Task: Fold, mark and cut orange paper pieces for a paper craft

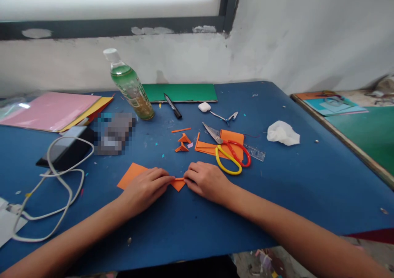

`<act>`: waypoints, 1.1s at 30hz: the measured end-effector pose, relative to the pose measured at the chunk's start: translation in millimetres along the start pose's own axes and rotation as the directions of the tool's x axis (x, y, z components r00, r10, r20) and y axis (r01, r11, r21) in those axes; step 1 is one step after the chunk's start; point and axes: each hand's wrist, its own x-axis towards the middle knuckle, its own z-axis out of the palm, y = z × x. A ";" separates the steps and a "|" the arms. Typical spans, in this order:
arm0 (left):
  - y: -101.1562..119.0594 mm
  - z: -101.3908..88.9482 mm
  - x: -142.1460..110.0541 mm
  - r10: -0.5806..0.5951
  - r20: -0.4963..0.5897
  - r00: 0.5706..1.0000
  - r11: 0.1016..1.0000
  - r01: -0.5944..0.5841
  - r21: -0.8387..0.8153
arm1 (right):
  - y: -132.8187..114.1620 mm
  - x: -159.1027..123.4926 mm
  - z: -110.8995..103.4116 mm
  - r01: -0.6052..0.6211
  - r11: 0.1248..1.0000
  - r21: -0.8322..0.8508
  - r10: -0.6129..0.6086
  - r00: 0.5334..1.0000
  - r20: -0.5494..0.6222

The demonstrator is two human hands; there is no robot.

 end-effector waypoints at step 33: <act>11.9 -19.4 26.8 -0.318 0.282 0.905 0.927 0.360 -0.108 | -13.7 22.0 -14.5 -0.304 0.943 0.133 0.255 0.921 0.293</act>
